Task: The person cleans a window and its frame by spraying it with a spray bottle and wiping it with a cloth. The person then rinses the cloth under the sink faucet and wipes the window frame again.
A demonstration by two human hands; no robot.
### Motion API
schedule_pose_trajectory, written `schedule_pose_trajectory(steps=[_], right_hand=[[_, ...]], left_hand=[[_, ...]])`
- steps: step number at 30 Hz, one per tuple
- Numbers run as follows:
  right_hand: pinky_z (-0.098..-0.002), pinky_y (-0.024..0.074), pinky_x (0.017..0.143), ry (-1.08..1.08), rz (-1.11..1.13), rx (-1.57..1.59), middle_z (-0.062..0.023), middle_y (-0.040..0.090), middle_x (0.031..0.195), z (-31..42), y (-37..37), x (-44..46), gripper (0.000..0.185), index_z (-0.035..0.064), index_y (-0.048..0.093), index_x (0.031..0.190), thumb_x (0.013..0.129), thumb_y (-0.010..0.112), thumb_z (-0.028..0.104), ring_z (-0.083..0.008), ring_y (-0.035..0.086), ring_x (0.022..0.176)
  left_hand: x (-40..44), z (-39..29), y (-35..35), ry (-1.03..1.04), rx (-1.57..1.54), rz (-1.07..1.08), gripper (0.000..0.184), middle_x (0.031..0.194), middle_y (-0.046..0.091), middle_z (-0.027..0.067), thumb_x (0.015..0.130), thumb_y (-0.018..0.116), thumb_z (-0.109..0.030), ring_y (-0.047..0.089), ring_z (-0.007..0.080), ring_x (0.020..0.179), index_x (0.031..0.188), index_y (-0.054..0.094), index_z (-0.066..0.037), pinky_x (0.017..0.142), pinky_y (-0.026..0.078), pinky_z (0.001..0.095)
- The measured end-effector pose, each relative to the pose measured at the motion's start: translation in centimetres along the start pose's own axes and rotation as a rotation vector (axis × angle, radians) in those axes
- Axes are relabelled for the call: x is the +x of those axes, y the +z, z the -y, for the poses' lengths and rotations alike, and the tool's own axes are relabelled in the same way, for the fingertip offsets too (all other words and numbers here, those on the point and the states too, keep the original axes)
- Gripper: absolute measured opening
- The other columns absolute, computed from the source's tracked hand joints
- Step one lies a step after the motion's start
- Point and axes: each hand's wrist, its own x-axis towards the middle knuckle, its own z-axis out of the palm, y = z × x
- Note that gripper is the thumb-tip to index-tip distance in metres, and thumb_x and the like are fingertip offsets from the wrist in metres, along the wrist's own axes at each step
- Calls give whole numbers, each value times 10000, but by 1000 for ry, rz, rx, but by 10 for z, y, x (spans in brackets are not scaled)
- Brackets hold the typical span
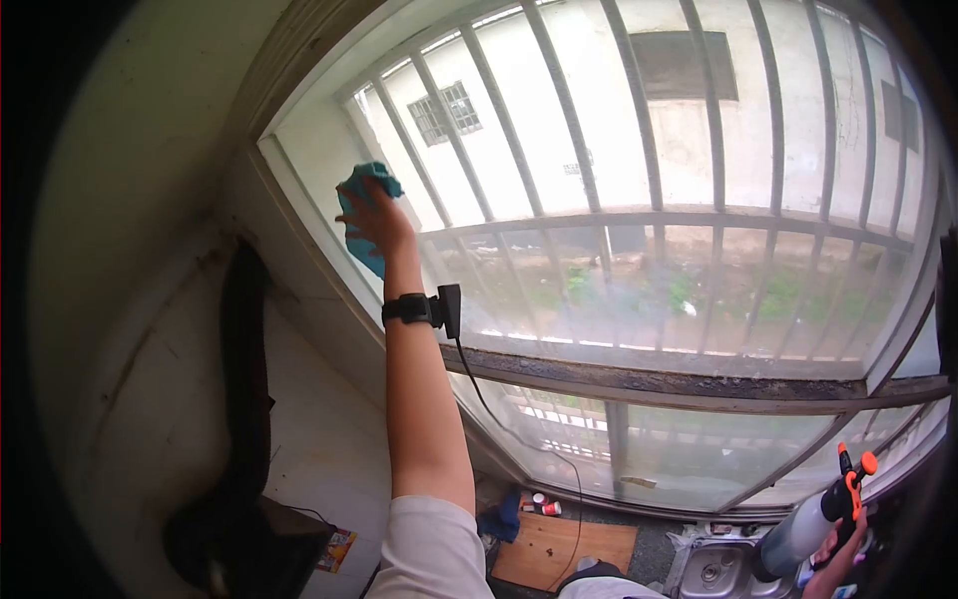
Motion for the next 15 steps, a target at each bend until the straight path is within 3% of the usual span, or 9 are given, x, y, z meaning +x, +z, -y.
schedule_pose_trajectory(steps=[4,6,7,8,9,10,11,12,15], right_hand=[[-222,266,384,17,-15,16,45,434,570,-2,-33,14,348,109,579,816,953,568,429,-68,365,426],[-223,266,382,20,-22,29,45,434,556,-4,-50,22,358,107,582,808,953,570,434,-70,366,418],[-224,266,380,17,-26,36,45,435,549,-4,-58,27,364,106,584,804,953,571,437,-71,366,415],[-224,266,380,8,-34,30,45,435,549,-5,-68,32,364,106,584,804,953,571,437,-71,366,415],[-223,260,375,1,-58,27,49,421,544,-6,-78,38,381,110,581,811,946,572,466,-66,358,407],[-222,255,370,-6,-80,31,52,407,540,-8,-84,43,400,113,578,817,939,574,494,-62,351,399],[-222,249,365,-11,-102,29,55,394,536,-10,-90,46,420,116,575,824,932,576,522,-58,343,392],[-221,243,360,-16,-124,26,59,380,532,-11,-95,48,441,120,572,831,925,577,551,-54,336,384],[-217,232,345,-24,-135,23,66,358,520,-11,-104,65,500,127,582,839,895,587,625,-49,328,363]], left_hand=[[-79,-21,3,-73,11,55,818,1638,-68,211,954,207,-725,-20,568,1453,1597,101,-231,1025,78,820],[-152,-50,16,148,-8,24,695,1640,-65,205,1012,184,-607,-47,532,1469,1595,125,-232,1037,59,809],[-187,-43,42,376,178,-36,636,1646,-62,190,1036,233,-521,-81,499,1480,1596,141,-233,1069,13,777],[-239,-70,39,587,107,-78,637,1644,-77,191,1032,405,-383,-73,505,1479,1595,157,-219,1077,14,770],[-295,-104,37,453,-67,106,626,1644,-62,199,1020,439,-326,-75,513,1475,1588,188,-247,1081,-78,751],[-351,-118,35,592,-100,241,608,1643,1,214,1006,467,-358,-88,511,1475,1571,255,-284,1074,-146,734],[-399,-123,41,852,-42,251,631,1637,71,223,965,523,-387,-72,477,1492,1552,321,-273,1088,-125,729],[-441,-122,41,907,-222,413,658,1647,123,167,908,587,-378,-32,488,1494,1525,379,-283,1072,-80,761],[-477,-123,47,1071,-271,446,654,1654,164,69,874,618,-267,68,402,1516,1495,416,-314,1154,51,674]])
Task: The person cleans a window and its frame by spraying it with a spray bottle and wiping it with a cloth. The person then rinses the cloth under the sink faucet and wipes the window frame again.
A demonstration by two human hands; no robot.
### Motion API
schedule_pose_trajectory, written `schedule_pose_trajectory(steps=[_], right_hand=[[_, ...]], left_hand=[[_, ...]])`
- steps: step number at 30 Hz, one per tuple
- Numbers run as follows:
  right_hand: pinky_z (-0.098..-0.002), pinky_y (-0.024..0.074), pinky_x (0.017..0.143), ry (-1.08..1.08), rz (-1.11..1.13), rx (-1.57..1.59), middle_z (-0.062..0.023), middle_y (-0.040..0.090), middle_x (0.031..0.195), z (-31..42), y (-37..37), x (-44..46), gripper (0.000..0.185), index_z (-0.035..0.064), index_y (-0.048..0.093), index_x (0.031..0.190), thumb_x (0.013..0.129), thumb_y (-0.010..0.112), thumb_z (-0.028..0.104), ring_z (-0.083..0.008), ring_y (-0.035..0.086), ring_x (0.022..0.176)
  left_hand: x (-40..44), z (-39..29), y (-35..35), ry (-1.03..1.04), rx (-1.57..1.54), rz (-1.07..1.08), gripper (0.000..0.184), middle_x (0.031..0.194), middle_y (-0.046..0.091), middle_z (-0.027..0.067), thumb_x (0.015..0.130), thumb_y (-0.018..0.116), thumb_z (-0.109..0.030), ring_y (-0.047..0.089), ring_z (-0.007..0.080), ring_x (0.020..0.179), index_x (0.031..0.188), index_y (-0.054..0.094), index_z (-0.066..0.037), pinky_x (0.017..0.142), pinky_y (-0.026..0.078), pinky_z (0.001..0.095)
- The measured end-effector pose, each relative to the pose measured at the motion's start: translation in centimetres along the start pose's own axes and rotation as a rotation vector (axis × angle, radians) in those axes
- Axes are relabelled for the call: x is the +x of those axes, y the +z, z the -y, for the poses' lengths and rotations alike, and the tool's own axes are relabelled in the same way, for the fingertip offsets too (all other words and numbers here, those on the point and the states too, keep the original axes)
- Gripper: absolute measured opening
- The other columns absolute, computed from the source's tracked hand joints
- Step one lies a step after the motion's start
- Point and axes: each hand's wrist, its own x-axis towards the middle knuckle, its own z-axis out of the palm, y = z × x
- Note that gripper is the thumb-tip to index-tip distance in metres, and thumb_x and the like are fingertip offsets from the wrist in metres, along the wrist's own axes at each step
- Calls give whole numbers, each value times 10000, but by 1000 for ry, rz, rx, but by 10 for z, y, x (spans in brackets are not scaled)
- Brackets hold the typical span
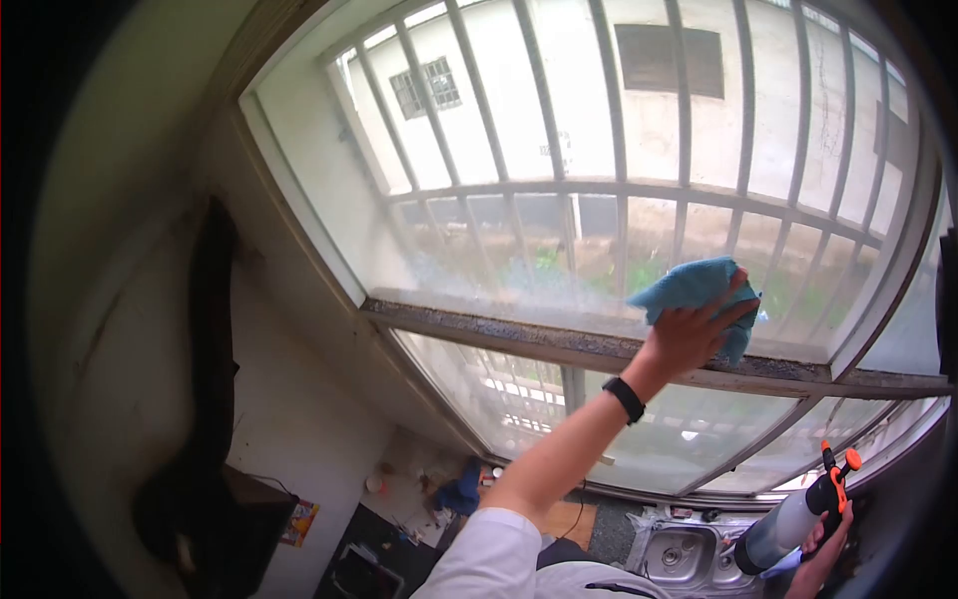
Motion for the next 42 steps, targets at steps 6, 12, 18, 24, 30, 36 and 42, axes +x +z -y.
schedule_pose_trajectory(steps=[6,12,18,24,30,36,42], right_hand=[[-215,224,371,-30,44,-91,59,362,533,18,17,-2,511,116,554,831,914,552,621,-40,312,391],[-226,258,379,-51,69,43,45,391,509,28,17,-13,474,96,561,805,940,550,549,-59,343,379],[-222,267,363,-3,32,8,27,407,499,30,-3,-11,488,53,556,790,937,552,518,-70,363,375],[-235,278,396,-41,5,25,30,408,499,20,-29,-5,499,46,555,778,931,554,521,-74,375,396],[-231,274,404,-78,-62,21,34,405,509,16,-58,-6,489,35,564,779,937,548,497,-69,365,406],[-219,266,410,-74,-115,23,37,416,522,20,-80,-7,498,31,572,791,939,548,506,-58,361,415],[-218,265,419,-62,-145,80,50,399,532,24,-93,8,528,44,563,800,920,557,558,-53,354,428]], left_hand=[[16,158,-115,71,191,359,464,1339,587,101,858,593,-51,540,313,1247,1303,622,-182,950,493,470],[56,305,-184,-632,632,-288,663,1616,-119,260,1028,357,-442,7,555,1459,1565,174,-100,961,254,815],[194,166,-123,-230,962,-223,627,1631,75,236,952,533,-388,57,489,1482,1496,383,-116,1077,24,754],[277,-43,-12,273,311,-300,609,1616,249,117,897,629,-444,164,441,1479,1460,472,-272,1104,106,735],[218,-109,46,432,-84,16,555,1497,446,78,889,655,-215,419,323,1362,1423,502,-225,1121,317,548],[232,-101,31,380,-480,-97,430,1140,631,136,764,775,-37,603,347,1095,1127,547,-67,907,521,418],[244,-112,54,389,-336,-167,402,1209,625,94,818,687,-33,577,300,1148,1215,649,-79,974,499,388]])
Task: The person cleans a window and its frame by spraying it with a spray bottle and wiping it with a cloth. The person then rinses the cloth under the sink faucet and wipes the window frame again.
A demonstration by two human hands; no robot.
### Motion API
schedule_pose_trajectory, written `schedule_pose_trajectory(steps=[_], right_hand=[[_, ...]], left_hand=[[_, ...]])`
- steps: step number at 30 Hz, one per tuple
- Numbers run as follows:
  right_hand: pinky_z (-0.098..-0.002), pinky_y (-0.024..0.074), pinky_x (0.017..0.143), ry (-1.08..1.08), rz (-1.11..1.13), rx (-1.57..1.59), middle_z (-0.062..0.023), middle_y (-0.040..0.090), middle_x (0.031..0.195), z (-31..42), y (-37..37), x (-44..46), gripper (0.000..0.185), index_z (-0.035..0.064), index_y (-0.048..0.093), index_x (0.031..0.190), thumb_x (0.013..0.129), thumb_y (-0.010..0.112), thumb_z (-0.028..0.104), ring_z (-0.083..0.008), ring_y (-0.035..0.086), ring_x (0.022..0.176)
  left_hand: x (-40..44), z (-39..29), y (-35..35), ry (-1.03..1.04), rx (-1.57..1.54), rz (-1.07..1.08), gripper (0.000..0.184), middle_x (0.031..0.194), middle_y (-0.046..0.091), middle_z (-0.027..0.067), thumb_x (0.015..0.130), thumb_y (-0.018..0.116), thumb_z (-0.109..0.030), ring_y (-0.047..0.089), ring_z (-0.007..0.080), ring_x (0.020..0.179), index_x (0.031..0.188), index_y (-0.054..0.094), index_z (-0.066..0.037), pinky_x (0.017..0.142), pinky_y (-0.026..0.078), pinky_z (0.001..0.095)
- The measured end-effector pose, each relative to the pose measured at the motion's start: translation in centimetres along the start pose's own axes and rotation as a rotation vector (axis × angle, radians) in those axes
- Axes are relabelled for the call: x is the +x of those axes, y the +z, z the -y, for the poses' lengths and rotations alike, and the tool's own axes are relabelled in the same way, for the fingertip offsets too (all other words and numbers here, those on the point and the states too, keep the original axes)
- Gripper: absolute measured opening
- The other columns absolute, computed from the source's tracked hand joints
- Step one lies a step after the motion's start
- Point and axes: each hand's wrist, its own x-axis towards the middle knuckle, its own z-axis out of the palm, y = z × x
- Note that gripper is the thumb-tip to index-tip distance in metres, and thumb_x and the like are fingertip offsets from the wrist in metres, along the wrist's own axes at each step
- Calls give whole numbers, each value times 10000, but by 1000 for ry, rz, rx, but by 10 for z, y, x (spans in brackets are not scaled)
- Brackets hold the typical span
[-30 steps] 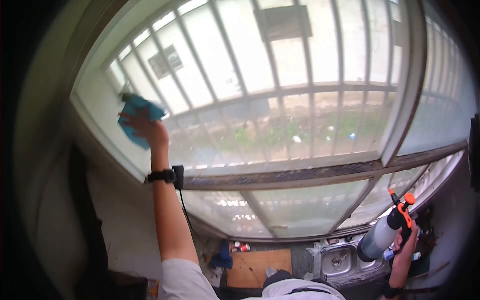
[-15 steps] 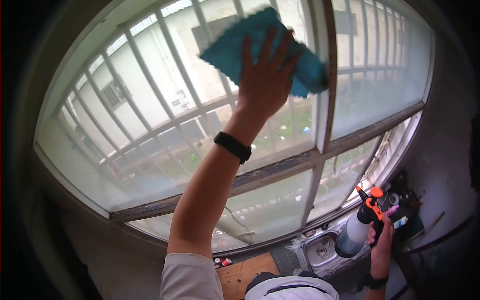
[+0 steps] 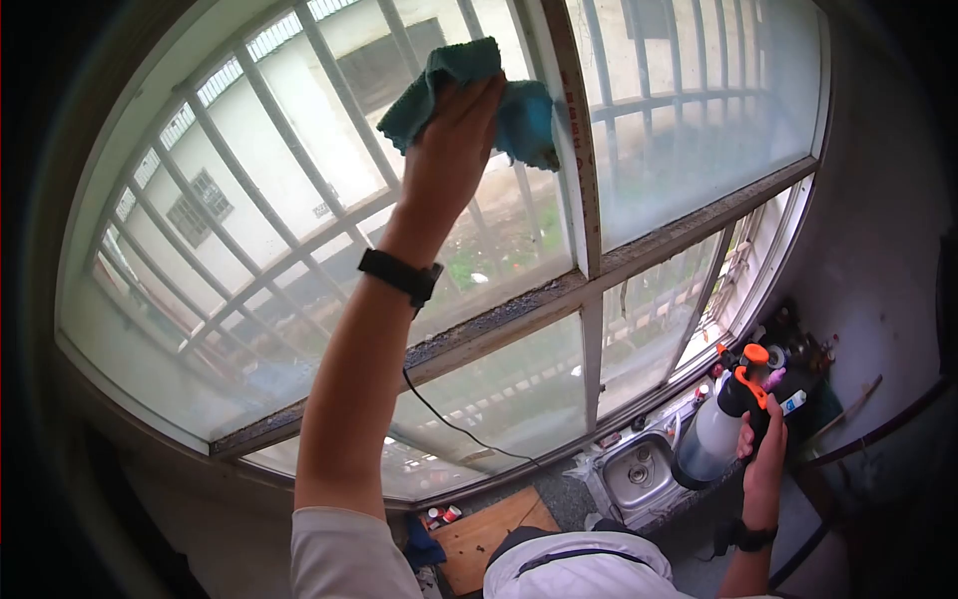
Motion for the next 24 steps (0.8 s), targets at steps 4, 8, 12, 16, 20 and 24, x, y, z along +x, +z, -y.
schedule_pose_trajectory(steps=[4,8,12,16,20,24], right_hand=[[-218,263,420,-28,18,16,50,400,533,7,-7,-1,528,45,562,802,919,558,560,-56,355,428],[-220,262,410,-26,-21,48,43,402,525,4,-18,11,525,46,562,795,926,550,554,-61,360,415],[-221,263,385,-43,-65,10,32,409,511,9,-31,9,517,40,560,790,928,554,538,-64,366,393],[-225,250,349,-46,-111,14,28,401,498,-1,-44,22,507,31,553,773,923,575,515,-67,358,367],[-234,266,356,-58,-157,23,30,397,496,1,-58,25,519,48,552,770,913,572,546,-71,368,367],[-226,268,368,-84,-162,12,43,424,529,12,-60,14,438,80,578,787,933,580,493,-69,377,390]], left_hand=[[-5,-29,43,20,174,27,360,1272,609,96,839,643,-68,542,294,1219,1196,636,-18,1016,466,384],[-12,-18,29,130,200,-2,392,1207,566,129,784,675,-6,542,310,1141,1174,643,-24,956,477,417],[8,-7,-11,-28,29,-154,309,1072,508,123,744,817,-90,529,321,1037,1022,683,-96,879,467,417],[44,24,-42,66,364,-273,279,1114,539,104,771,793,-110,508,321,1045,1040,748,-172,905,427,456],[64,31,-64,-106,476,-145,375,1057,544,105,802,744,-54,492,311,1013,1155,728,-179,889,408,425],[77,44,-65,-54,466,-281,402,974,601,133,781,737,-6,562,318,897,1171,703,-98,842,464,422]])
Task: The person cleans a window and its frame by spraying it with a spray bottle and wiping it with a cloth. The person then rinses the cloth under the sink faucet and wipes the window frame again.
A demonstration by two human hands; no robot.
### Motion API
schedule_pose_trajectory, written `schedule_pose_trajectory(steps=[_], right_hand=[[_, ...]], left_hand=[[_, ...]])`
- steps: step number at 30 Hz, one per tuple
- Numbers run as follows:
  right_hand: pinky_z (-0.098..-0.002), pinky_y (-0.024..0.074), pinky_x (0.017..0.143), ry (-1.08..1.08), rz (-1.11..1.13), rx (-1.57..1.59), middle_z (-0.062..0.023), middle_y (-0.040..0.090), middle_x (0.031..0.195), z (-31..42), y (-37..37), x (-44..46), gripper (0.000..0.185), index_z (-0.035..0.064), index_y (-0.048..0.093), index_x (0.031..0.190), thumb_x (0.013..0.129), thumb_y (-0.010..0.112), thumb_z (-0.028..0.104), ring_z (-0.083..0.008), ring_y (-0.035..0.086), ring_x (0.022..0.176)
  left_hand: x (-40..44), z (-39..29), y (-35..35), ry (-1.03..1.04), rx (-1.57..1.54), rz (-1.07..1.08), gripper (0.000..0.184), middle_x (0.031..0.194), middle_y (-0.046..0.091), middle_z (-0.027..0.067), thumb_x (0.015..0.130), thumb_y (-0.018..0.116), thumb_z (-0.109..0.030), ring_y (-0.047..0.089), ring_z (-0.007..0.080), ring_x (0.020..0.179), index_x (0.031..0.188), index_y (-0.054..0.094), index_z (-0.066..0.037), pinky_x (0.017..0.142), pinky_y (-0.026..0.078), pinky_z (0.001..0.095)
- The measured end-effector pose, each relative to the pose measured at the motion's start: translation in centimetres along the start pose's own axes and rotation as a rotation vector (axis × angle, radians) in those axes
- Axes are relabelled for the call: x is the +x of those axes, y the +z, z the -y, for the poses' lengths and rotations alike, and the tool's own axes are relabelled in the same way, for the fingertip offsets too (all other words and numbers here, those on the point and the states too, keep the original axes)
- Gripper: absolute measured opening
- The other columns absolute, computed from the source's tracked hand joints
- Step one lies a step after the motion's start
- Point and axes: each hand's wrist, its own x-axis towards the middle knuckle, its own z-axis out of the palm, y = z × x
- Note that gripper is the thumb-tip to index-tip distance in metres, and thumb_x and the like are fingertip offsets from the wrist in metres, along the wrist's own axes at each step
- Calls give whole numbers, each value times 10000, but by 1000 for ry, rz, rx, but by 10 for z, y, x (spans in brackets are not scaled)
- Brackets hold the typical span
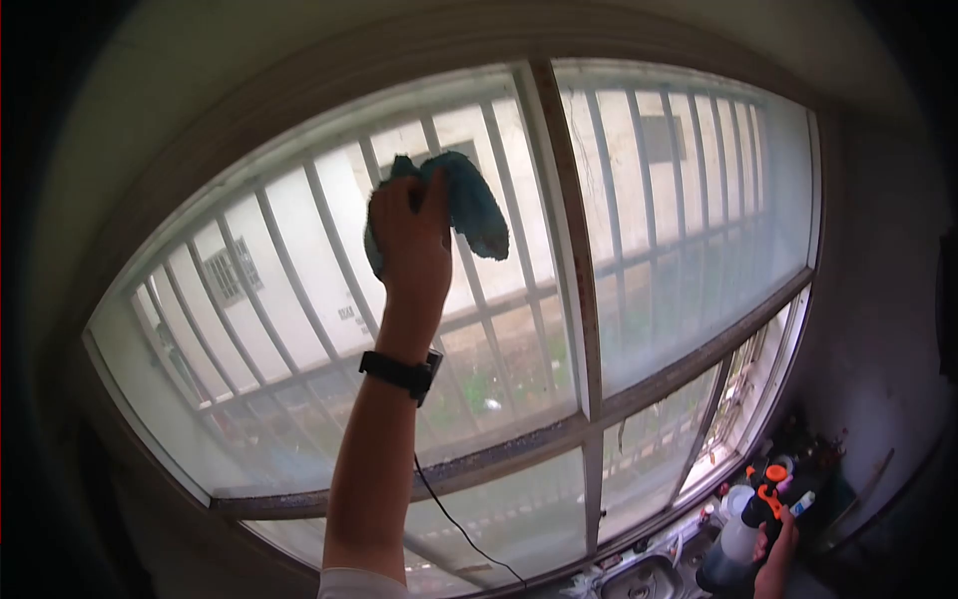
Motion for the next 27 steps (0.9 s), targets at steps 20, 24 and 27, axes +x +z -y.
schedule_pose_trajectory(steps=[20,24,27], right_hand=[[-216,252,347,50,-36,17,51,454,550,1,-15,-25,392,124,584,764,967,563,459,-61,369,398],[-214,256,351,57,22,16,53,457,560,-7,-15,-25,358,138,603,807,967,564,456,-61,369,401],[-210,265,364,7,13,-20,55,477,599,7,4,-40,326,138,616,854,965,573,441,-57,386,424]], left_hand=[[79,-66,81,-217,-605,-272,201,959,704,168,898,614,-37,685,374,892,1075,698,-81,771,550,430],[29,-74,70,-201,-645,-129,176,931,704,161,869,641,-11,695,354,826,1024,698,-73,724,562,395],[-14,-95,53,-273,-662,-89,161,879,701,162,851,669,0,697,348,778,995,697,-67,670,565,376]])
